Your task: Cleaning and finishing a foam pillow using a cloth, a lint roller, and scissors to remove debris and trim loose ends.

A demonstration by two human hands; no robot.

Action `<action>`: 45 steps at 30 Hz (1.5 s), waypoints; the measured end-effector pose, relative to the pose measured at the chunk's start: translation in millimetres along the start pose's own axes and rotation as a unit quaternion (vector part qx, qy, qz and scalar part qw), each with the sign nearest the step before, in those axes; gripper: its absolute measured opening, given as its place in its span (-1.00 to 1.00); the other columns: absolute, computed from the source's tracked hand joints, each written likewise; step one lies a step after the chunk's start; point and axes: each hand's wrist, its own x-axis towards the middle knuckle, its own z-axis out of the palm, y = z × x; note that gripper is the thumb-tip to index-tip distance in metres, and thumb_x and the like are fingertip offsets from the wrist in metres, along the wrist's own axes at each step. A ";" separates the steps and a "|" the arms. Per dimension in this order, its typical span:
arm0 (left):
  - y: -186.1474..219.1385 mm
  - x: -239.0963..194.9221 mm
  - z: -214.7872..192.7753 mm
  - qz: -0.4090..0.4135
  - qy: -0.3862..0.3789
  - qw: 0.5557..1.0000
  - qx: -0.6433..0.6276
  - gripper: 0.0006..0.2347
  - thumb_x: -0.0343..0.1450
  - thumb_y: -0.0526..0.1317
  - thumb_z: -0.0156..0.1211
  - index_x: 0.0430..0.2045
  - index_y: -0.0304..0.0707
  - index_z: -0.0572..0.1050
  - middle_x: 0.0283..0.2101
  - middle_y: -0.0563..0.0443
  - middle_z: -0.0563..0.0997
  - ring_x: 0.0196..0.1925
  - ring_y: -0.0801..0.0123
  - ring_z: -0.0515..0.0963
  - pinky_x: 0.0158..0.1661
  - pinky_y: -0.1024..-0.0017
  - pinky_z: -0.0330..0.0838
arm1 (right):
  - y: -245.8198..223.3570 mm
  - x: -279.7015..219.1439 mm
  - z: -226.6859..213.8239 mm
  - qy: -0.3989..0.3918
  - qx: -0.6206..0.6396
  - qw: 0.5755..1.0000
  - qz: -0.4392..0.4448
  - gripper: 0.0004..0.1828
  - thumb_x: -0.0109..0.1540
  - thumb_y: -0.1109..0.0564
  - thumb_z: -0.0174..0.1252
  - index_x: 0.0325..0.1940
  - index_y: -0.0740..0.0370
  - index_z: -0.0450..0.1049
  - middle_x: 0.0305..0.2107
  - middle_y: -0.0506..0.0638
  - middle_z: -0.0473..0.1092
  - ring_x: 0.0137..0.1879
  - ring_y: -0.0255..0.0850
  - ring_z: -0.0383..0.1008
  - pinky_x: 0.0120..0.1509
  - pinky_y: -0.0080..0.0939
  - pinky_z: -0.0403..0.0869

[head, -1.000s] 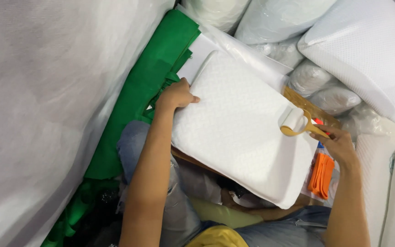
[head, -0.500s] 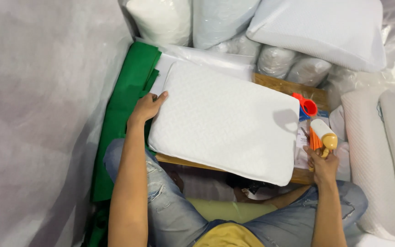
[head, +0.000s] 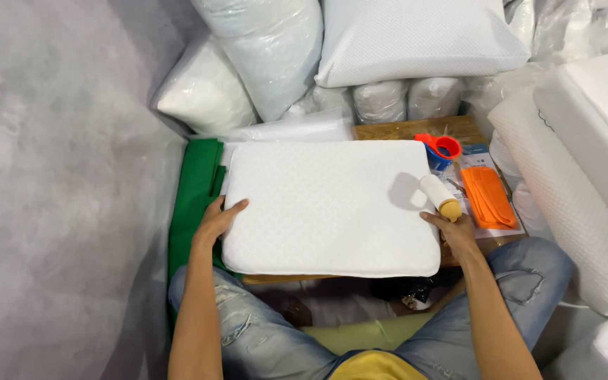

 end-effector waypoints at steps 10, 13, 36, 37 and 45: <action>13.4 -30.4 -16.7 0.194 0.051 0.922 -0.331 -0.44 0.24 -0.39 0.44 0.17 -0.10 0.41 0.19 -0.02 0.47 0.25 0.23 0.35 0.29 0.29 0.23 | 2.1 -16.5 -5.6 -0.019 0.105 0.986 -0.125 -0.65 -0.10 0.34 0.55 -0.52 0.38 0.42 -0.65 0.10 0.39 -0.57 -0.23 0.40 -0.50 -0.29 0.35; -17.4 2.2 -21.4 0.217 0.034 0.906 -0.361 -0.18 0.23 -0.56 0.32 0.45 0.00 0.17 0.41 0.01 0.32 0.35 0.23 0.31 0.33 0.21 0.22 | -23.4 -32.3 -15.1 -0.050 0.133 0.983 -0.113 -0.63 0.12 0.18 0.40 -0.02 0.19 0.49 -0.30 -0.07 0.36 -0.26 -0.23 0.28 -0.11 -0.12 0.37; 3.2 15.3 -21.8 0.279 0.039 0.894 -0.347 -0.06 -0.08 -0.37 0.58 0.32 -0.22 0.31 0.26 -0.01 0.50 0.27 0.35 0.44 0.31 0.39 0.24 | -57.6 -57.1 -47.6 0.179 -0.109 0.899 -0.384 -0.70 0.41 0.09 0.31 0.11 0.37 0.56 -0.12 0.11 0.51 0.02 -0.13 0.45 0.04 -0.03 0.38; 2.7 12.7 -21.5 0.285 0.045 0.892 -0.348 -0.06 -0.08 -0.37 0.58 0.32 -0.22 0.31 0.26 -0.01 0.50 0.27 0.35 0.44 0.31 0.39 0.24 | -76.4 -62.3 -36.5 0.177 -0.103 0.898 -0.390 -0.70 0.41 0.09 0.31 0.11 0.37 0.56 -0.12 0.11 0.51 0.02 -0.13 0.45 0.04 -0.03 0.38; 0.7 -11.2 -18.5 0.301 -0.022 0.887 -0.350 -0.10 0.03 -0.49 0.56 0.34 -0.12 0.24 0.18 0.02 0.53 0.23 0.33 0.47 0.09 0.31 0.49 | -229.1 -140.7 95.2 -0.103 -0.233 0.760 -0.598 -0.60 0.27 0.10 0.17 0.16 0.24 0.37 -0.05 0.08 0.48 -0.05 -0.08 0.56 0.08 -0.14 0.51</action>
